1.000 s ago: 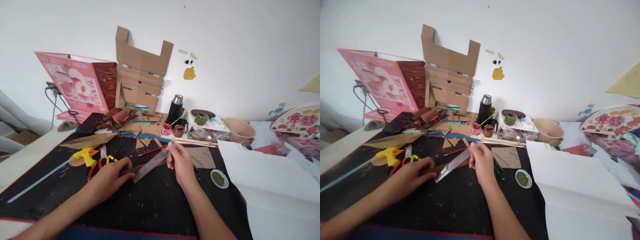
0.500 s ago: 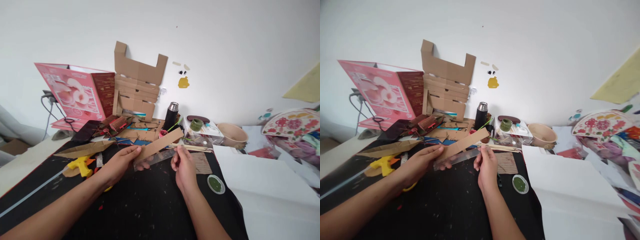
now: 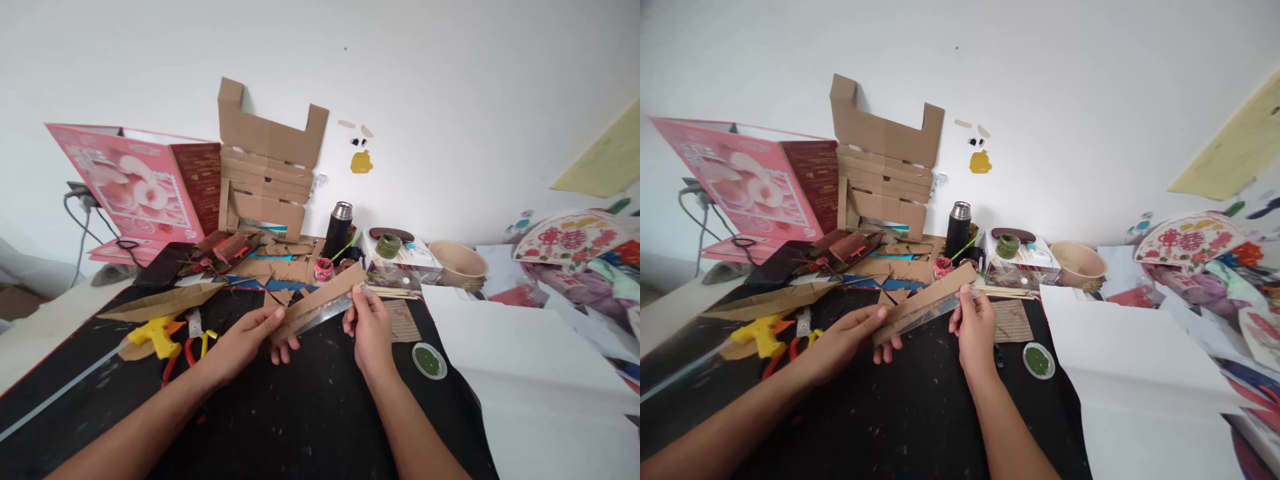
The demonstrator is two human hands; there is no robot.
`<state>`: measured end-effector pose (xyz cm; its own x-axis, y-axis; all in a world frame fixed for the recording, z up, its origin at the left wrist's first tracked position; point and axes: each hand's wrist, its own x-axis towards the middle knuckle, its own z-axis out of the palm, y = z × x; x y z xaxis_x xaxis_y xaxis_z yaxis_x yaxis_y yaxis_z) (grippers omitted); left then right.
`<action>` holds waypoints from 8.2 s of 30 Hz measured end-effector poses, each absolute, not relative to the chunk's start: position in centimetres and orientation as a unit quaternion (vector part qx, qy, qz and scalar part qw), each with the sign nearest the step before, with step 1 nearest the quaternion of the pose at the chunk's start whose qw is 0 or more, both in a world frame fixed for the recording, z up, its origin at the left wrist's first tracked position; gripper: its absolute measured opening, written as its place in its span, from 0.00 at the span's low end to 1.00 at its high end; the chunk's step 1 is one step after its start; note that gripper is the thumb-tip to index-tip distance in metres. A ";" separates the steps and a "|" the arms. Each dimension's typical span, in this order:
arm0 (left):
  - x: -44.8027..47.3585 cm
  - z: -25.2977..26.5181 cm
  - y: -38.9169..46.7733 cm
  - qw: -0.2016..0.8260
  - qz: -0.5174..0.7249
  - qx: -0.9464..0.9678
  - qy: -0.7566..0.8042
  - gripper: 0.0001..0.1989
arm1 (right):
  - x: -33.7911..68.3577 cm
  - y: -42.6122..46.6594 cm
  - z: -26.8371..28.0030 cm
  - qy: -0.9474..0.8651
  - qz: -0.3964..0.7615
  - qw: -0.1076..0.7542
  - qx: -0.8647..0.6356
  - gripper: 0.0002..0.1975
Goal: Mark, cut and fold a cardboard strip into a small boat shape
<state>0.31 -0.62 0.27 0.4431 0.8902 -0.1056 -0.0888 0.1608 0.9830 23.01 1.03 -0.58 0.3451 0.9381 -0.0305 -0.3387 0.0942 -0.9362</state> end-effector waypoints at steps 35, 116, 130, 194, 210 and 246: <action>1.0 0.0 -1.6 0.653 0.451 0.515 0.325 0.37 | 20.5 -1.3 0.4 -0.371 0.597 0.553 -0.447 0.36; 0.3 -0.5 -0.9 0.657 0.523 0.455 0.297 0.28 | 20.8 -1.0 0.4 -0.350 0.578 0.578 -0.458 0.34; 0.3 -0.2 -0.9 0.674 0.524 0.430 0.292 0.26 | 20.8 -1.1 0.4 -0.364 0.574 0.576 -0.454 0.35; -1.7 1.8 0.2 0.705 0.404 0.453 0.367 0.27 | 21.3 0.1 -1.2 -0.364 0.621 0.545 -0.430 0.31; -1.9 0.4 0.0 0.697 0.359 0.477 0.397 0.26 | 20.8 -0.5 -1.3 -0.402 0.611 0.512 -0.451 0.31; -1.9 1.9 0.9 0.643 0.580 0.311 0.391 0.25 | 20.9 -0.7 0.0 -0.317 0.660 0.561 -0.388 0.30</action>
<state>-1.92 0.87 1.93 0.0203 0.9896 -0.1427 -0.5035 0.1334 0.8536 20.93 -0.67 0.02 -0.0707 0.9852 -0.1559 -0.4942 -0.1703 -0.8525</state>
